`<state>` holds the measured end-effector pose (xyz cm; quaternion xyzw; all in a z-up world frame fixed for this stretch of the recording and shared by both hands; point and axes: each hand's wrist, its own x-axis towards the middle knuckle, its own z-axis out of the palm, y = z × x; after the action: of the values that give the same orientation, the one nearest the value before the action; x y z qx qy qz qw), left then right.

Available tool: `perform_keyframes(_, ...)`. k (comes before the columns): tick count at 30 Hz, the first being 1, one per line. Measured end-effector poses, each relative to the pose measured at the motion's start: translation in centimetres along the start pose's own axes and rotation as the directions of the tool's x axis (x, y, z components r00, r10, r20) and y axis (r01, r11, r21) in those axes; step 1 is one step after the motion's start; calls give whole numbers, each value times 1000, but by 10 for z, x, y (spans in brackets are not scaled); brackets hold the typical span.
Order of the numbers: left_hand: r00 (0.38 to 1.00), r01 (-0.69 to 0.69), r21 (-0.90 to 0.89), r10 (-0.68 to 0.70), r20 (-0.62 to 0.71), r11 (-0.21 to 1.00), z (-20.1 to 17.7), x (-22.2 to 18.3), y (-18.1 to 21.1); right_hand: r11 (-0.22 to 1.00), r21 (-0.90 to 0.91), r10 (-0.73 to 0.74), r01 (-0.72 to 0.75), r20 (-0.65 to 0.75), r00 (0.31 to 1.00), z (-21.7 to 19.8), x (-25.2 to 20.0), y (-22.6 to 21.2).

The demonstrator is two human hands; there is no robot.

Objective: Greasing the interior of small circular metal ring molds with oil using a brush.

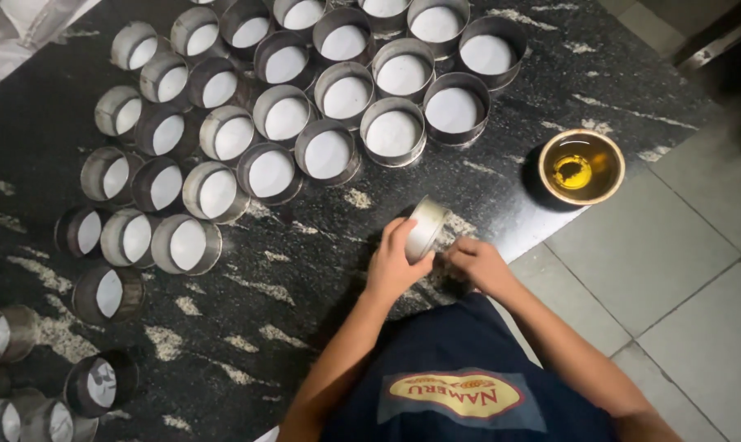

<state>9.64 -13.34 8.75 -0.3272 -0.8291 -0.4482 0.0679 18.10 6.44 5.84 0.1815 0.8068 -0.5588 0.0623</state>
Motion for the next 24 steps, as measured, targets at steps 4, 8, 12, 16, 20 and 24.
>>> perform_keyframes(4, 965, 240, 114, -249, 80, 964, -16, 24, 18, 989, 131, -72, 70, 13, 997, 1, -11, -21)
perform_keyframes(8, 896, 362, 174, -393, 207, 916, -15, 33, 8, 940, -174, -294, 295, 30, 955, 15, 8, 13)
perform_keyframes(12, 949, 250, 112, -266, 170, 962, -16, 24, 2, 942, 332, -44, -56, 284, 958, 8, 7, 4)
perform_keyframes(16, 990, 125, -16, -123, 72, 992, -18, 1, -1, 982, -18, -187, 187, 15, 982, 7, 10, -1)
perform_keyframes(20, 989, 145, 38, -146, 18, 989, -26, 6, 4, 940, -170, -291, 295, 47, 956, 8, -2, -25)
perform_keyframes(24, 851, 442, 213, -483, 207, 871, -37, 31, 10, 717, -484, -552, 502, 44, 832, 18, -6, -26)
